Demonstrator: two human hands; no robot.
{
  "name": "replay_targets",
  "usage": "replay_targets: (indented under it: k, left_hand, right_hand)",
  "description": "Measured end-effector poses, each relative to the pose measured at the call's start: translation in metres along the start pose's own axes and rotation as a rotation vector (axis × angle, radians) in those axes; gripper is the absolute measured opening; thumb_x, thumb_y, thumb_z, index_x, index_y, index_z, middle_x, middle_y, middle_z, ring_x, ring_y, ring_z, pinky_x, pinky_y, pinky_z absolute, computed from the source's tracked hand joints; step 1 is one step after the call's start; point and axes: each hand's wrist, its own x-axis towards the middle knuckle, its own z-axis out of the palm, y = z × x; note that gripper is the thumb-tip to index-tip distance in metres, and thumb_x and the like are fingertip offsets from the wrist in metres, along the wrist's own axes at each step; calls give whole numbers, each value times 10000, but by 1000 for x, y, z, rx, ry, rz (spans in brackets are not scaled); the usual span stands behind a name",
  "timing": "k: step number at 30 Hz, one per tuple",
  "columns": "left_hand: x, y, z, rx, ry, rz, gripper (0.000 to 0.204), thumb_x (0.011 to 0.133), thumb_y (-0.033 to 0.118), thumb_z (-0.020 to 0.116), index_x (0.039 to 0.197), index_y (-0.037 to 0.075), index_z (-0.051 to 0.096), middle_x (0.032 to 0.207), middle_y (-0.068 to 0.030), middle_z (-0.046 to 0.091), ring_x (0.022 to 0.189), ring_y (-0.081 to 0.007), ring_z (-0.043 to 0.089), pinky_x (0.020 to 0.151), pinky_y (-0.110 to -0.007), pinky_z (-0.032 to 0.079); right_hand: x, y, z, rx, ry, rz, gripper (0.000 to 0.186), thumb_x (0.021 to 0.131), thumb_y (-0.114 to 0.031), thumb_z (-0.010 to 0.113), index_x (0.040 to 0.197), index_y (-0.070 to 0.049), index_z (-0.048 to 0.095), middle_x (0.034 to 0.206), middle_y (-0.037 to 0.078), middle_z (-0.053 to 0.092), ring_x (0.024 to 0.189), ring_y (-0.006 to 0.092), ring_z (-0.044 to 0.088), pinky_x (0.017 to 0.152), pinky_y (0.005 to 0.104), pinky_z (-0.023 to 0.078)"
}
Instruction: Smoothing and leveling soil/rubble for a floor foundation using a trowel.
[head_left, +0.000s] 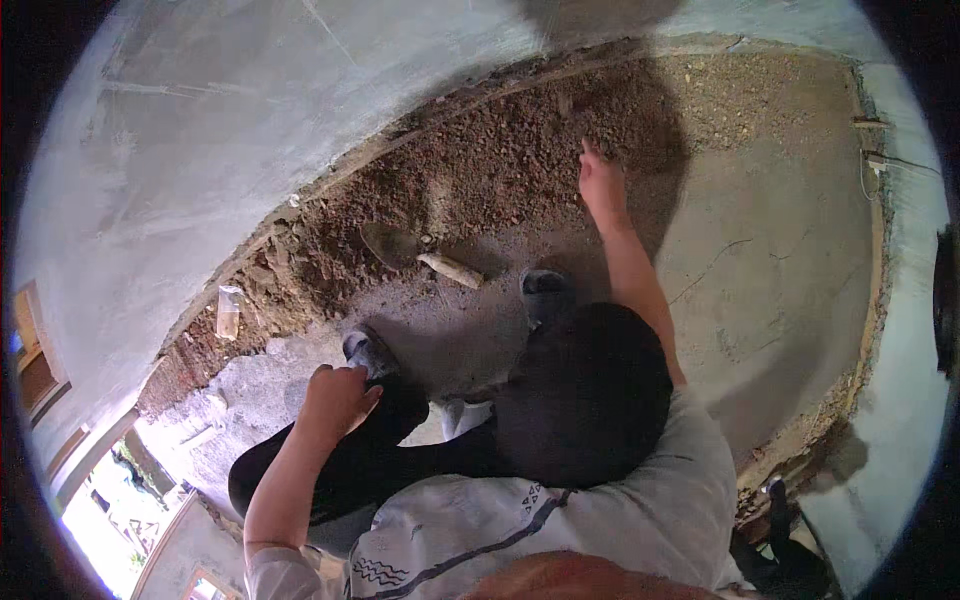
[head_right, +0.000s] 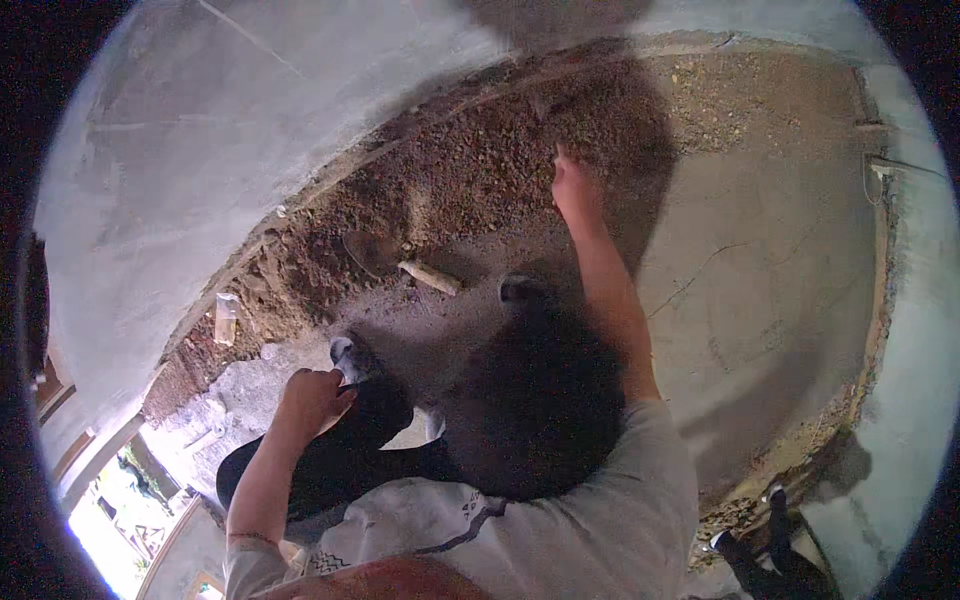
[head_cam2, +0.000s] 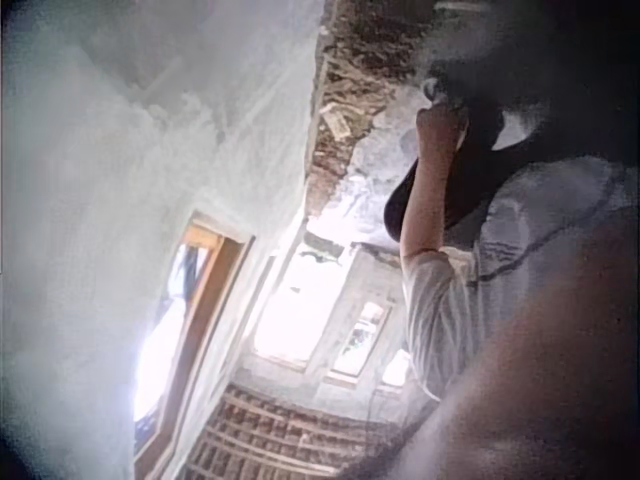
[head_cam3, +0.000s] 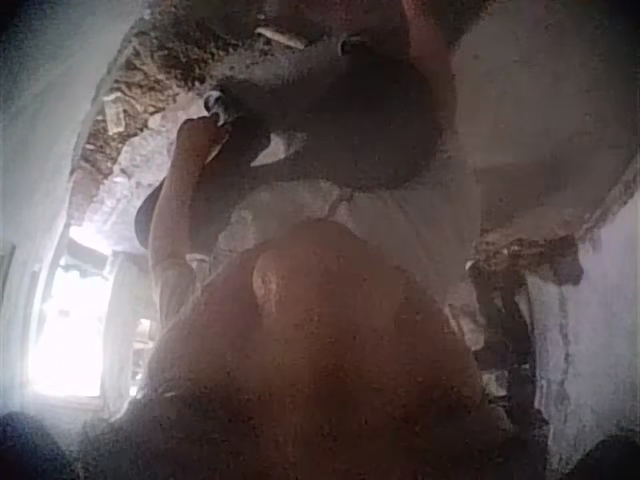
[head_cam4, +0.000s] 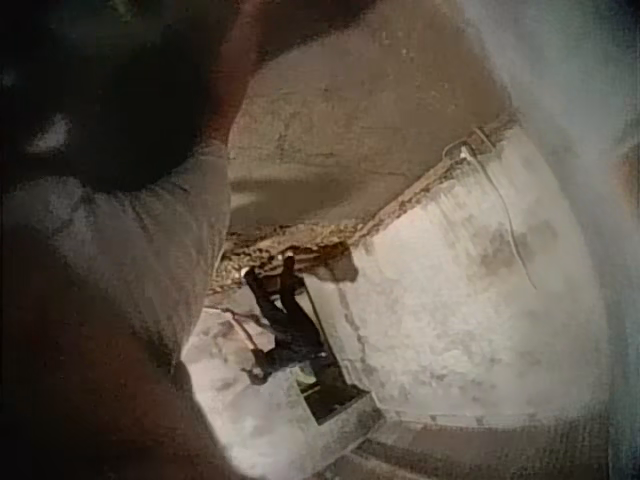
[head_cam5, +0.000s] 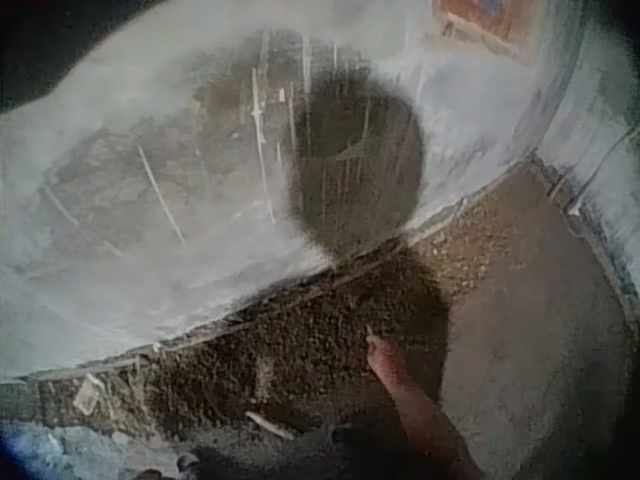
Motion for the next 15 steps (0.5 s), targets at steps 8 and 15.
replay_targets:
  k: [8, 15]
  left_hand:
    - [2, -6, 3, -6, 17, 21, 402, 928, 429, 634, 897, 31, 683, 781, -201, 703, 798, -412, 687, 781, -510, 542]
    - [0, -7, -5, 22, 29, 2, 390, 939, 417, 634, 904, 34, 700, 796, -156, 719, 782, -342, 700, 830, -454, 519]
  right_hand:
    - [5, -15, -14, -28, -213, 115, 501, 979, -37, 585, 1469, -94, 501, 1187, 200, 706, 974, 341, 723, 774, 414, 594]
    - [-9, -17, -11, 296, 438, -268, 537, 975, -111, 619, 1495, -149, 492, 978, 176, 720, 850, 365, 708, 702, 462, 579]
